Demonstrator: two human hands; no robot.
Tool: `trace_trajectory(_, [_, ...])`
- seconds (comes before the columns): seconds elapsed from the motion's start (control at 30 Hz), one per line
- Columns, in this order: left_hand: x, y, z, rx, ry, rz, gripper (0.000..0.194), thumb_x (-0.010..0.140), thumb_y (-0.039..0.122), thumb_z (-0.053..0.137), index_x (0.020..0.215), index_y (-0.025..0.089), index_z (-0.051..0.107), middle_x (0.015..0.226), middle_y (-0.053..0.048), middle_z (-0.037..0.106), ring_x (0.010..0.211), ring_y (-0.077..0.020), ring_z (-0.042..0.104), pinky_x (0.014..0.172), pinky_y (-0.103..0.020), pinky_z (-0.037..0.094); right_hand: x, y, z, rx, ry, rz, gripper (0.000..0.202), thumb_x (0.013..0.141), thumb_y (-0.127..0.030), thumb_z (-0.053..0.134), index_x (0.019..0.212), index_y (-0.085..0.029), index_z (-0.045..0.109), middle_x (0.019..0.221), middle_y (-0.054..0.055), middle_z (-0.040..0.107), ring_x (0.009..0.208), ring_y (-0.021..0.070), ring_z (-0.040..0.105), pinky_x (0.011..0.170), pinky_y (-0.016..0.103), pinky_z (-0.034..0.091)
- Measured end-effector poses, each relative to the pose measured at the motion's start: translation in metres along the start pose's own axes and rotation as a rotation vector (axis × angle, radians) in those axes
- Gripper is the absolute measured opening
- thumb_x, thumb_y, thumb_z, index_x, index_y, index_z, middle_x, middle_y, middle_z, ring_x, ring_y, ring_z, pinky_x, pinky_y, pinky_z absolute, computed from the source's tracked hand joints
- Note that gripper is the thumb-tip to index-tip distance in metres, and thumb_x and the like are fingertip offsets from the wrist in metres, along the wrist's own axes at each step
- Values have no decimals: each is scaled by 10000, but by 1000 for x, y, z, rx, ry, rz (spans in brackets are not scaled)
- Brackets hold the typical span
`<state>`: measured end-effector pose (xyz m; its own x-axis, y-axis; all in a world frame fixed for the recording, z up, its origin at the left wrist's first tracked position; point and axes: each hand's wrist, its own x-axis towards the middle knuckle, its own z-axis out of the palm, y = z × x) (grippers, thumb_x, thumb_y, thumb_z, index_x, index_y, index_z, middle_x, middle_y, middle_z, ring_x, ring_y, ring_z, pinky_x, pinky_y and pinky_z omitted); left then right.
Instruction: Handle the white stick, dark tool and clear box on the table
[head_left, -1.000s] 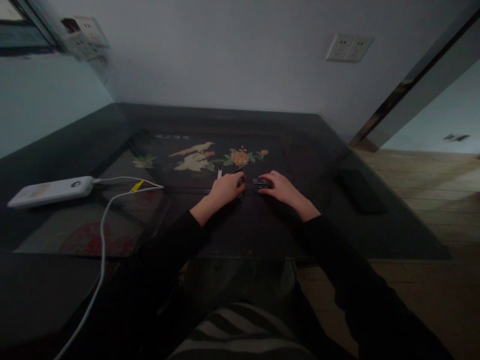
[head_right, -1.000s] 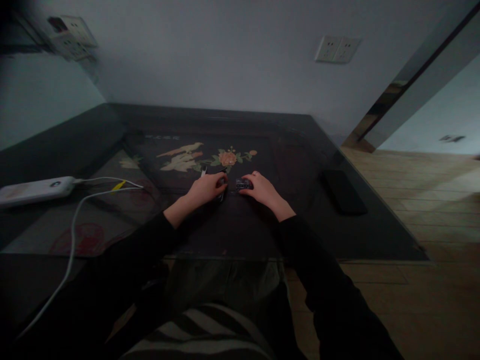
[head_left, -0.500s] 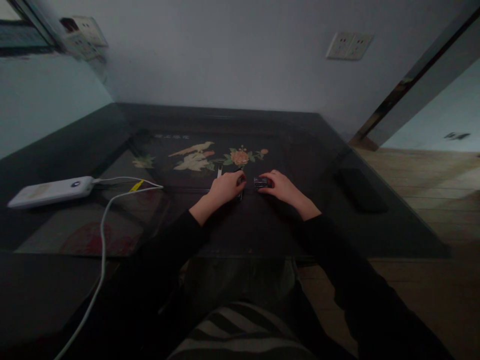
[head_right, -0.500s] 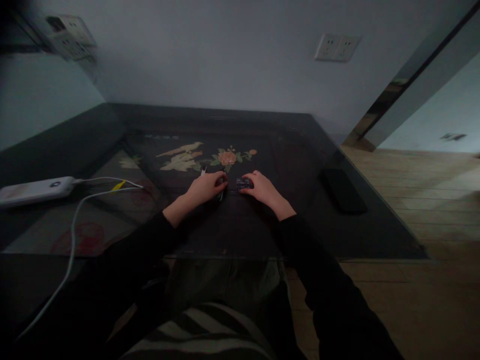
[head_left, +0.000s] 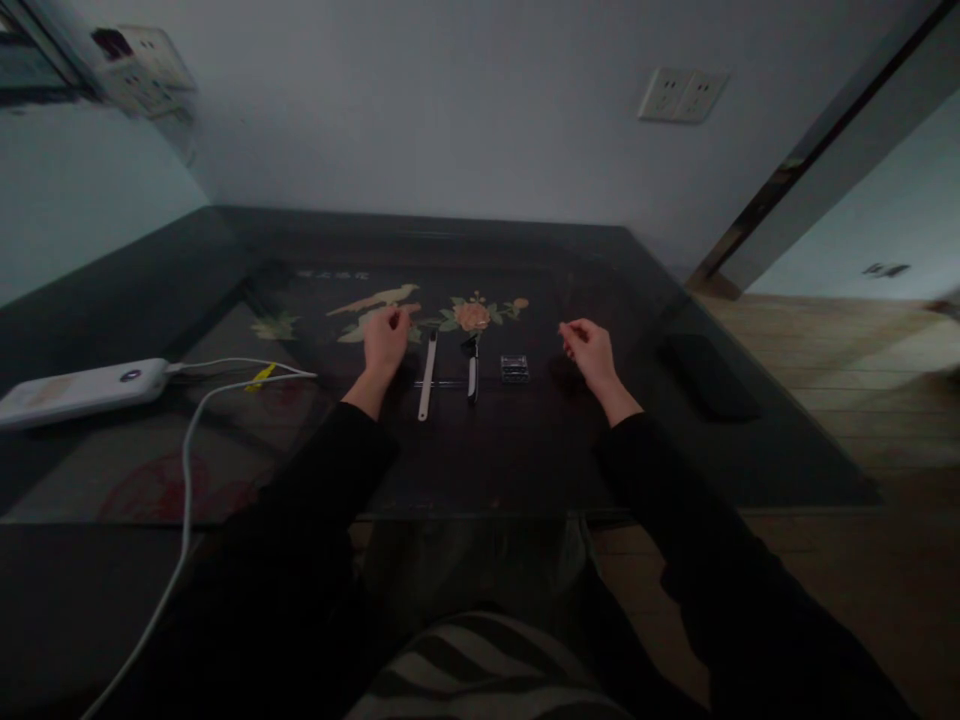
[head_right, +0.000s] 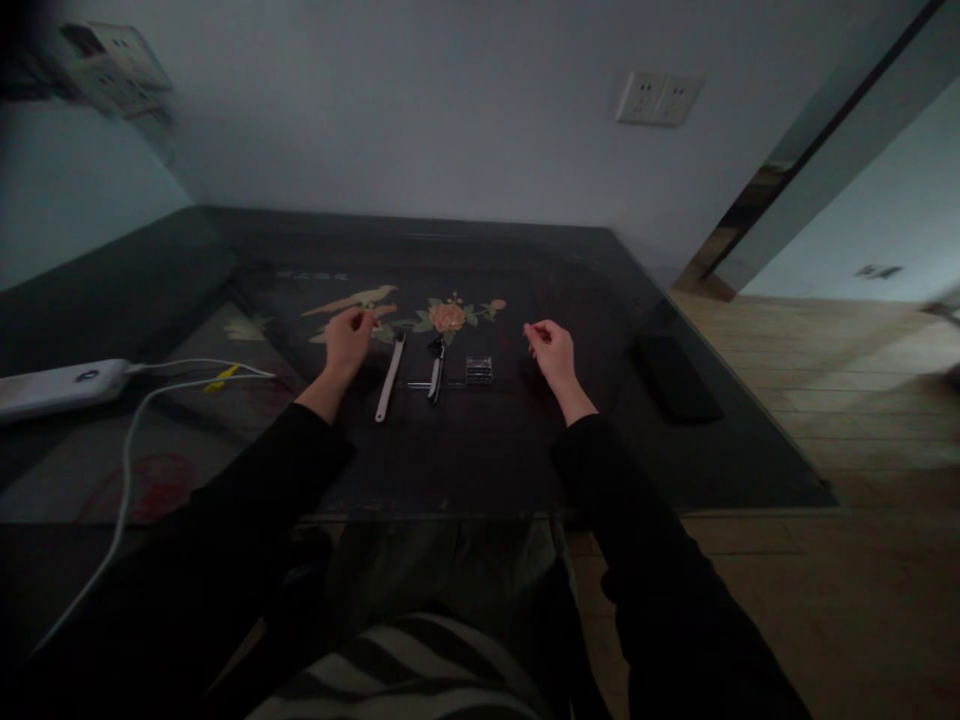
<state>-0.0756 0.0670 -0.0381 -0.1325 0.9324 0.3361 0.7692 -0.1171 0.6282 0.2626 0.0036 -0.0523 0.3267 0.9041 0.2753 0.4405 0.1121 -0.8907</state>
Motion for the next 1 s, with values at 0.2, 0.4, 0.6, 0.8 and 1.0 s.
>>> trace_trajectory(0.2, [3, -3, 6, 54, -97, -28, 342, 963, 352, 448, 903, 158, 723, 878, -67, 720, 809, -187, 604, 687, -265, 389, 4, 10, -2, 44, 72, -6, 322, 897, -473, 612, 727, -200, 593, 563, -45, 512, 498, 97, 466, 500, 229, 350])
trace_trajectory(0.4, [9, -4, 11, 89, -129, -45, 326, 946, 380, 494, 1027, 203, 755, 987, -78, 746, 888, -232, 643, 681, -285, 384, 11, 15, 2, -57, 159, -13, 338, 916, -447, 598, 680, -206, 582, 523, -36, 523, 460, 112, 481, 506, 253, 365])
trace_trajectory(0.6, [10, -5, 13, 95, -123, -34, 306, 940, 350, 520, 1021, 196, 771, 984, -83, 755, 891, -235, 649, 651, -289, 346, 15, 14, 5, -45, 171, -37, 341, 899, -437, 622, 650, -206, 592, 492, -29, 527, 426, 117, 472, 489, 270, 360])
trace_trajectory(0.8, [13, -10, 16, 8, -93, -33, 287, 937, 358, 540, 975, 189, 769, 920, -62, 738, 820, -208, 616, 638, -280, 316, 14, 13, 1, -30, 158, -84, 392, 895, -479, 609, 608, -218, 553, 495, -21, 513, 453, 122, 467, 485, 267, 344])
trace_trajectory(1.0, [17, -10, 16, -71, -35, -18, 298, 944, 255, 487, 706, 168, 643, 706, -37, 628, 694, -176, 530, 622, -279, 293, 16, 15, 0, -66, 172, -64, 348, 792, -283, 657, 537, -231, 426, 495, -46, 442, 506, 123, 413, 537, 273, 302])
